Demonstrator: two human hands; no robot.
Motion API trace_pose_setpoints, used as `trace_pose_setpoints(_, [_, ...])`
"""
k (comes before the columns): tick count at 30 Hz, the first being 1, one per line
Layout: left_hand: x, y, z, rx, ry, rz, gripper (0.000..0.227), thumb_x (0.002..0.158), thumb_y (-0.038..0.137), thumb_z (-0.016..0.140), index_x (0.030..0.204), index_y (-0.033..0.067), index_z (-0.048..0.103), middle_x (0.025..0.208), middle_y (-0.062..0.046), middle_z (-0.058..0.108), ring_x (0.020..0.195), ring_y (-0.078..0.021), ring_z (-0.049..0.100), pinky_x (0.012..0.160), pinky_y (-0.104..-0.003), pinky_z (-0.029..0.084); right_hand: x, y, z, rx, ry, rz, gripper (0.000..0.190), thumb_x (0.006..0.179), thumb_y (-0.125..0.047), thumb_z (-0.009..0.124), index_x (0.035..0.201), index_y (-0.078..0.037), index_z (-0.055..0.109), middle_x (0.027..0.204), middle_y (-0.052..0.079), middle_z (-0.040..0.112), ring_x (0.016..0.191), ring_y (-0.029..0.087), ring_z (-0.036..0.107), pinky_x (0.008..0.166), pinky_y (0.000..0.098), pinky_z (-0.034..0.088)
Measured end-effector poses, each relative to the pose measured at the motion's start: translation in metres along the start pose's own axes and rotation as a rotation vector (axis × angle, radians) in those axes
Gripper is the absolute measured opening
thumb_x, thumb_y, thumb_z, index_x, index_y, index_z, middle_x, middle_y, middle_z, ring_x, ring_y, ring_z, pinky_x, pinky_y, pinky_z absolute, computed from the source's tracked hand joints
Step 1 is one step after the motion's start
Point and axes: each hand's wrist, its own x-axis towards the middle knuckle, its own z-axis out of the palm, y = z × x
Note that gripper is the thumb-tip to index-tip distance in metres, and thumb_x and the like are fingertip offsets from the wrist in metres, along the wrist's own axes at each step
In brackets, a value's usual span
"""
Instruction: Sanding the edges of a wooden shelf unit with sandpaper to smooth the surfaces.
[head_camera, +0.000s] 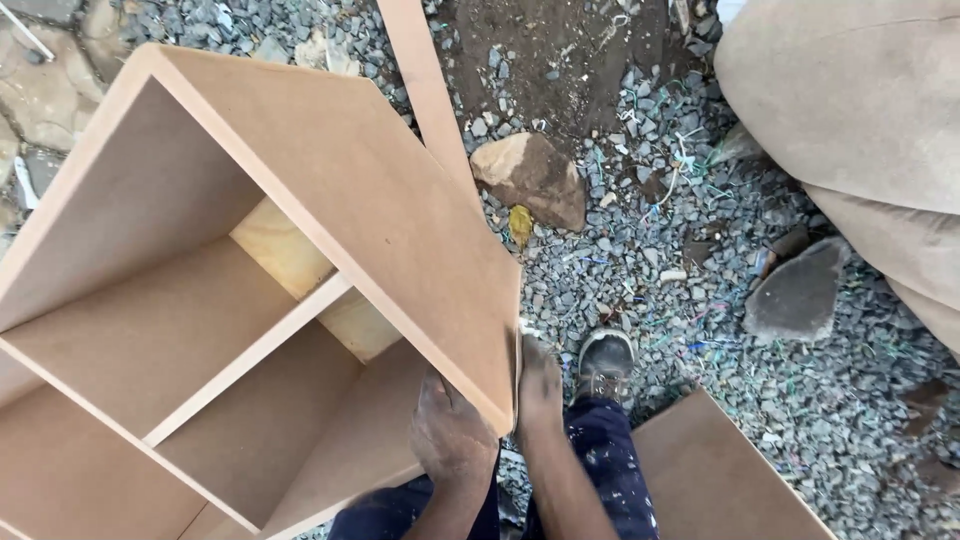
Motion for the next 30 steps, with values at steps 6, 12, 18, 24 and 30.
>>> trace_pose_setpoints(6, [-0.004,0.007,-0.004,-0.048,-0.009,0.001,0.033,0.098,0.031,0.043,0.114,0.0204,0.07,0.095,-0.012,0.077,0.09,-0.0392,0.07,0.078,-0.05,0.054,0.015,0.006,0.008,0.155,0.085,0.234,0.044,0.092,-0.05,0.06,0.098,-0.008,0.069,0.097,0.012,0.067,0.088,0.027,0.063,0.077,0.037,0.049])
trace_pose_setpoints(12, [-0.008,0.017,-0.014,-0.019,-0.05,-0.001,0.03,0.102,0.022,0.034,0.091,0.0169,0.062,0.076,-0.011,0.071,0.07,-0.0339,0.063,0.066,-0.047,0.046,0.083,-0.013,0.004,-0.018,-0.065,0.128,0.058,0.102,-0.05,0.053,0.133,-0.002,0.063,0.123,0.026,0.068,0.102,0.039,0.067,0.09,0.043,0.058])
trace_pose_setpoints(18, [-0.003,0.013,-0.005,-0.03,0.022,0.042,0.026,0.102,0.021,0.037,0.087,0.0169,0.058,0.077,-0.011,0.073,0.072,-0.0375,0.065,0.067,-0.049,0.047,0.077,0.007,-0.036,0.263,-0.267,-0.052,0.08,0.068,-0.044,0.074,0.138,-0.006,0.06,0.11,0.013,0.069,0.102,0.03,0.065,0.096,0.0534,0.055])
trace_pose_setpoints(24, [-0.009,0.02,-0.017,-0.051,-0.033,0.079,0.054,0.109,0.047,0.019,0.107,0.0166,0.063,0.095,-0.016,0.075,0.099,-0.0402,0.072,0.091,-0.055,0.055,0.016,0.015,-0.048,-0.134,-0.179,-0.366,0.032,0.084,-0.028,0.077,0.112,-0.012,0.078,0.113,0.02,0.074,0.113,0.033,0.069,0.089,0.0454,0.056])
trace_pose_setpoints(30, [-0.011,0.026,-0.016,-0.054,-0.009,0.081,0.051,0.109,0.047,0.024,0.108,0.0188,0.066,0.093,-0.016,0.076,0.097,-0.0396,0.073,0.091,-0.053,0.056,-0.002,0.028,-0.062,-0.225,-0.209,-0.584,0.027,0.092,-0.022,0.07,0.111,-0.004,0.077,0.11,0.026,0.075,0.112,0.036,0.07,0.096,0.0491,0.053])
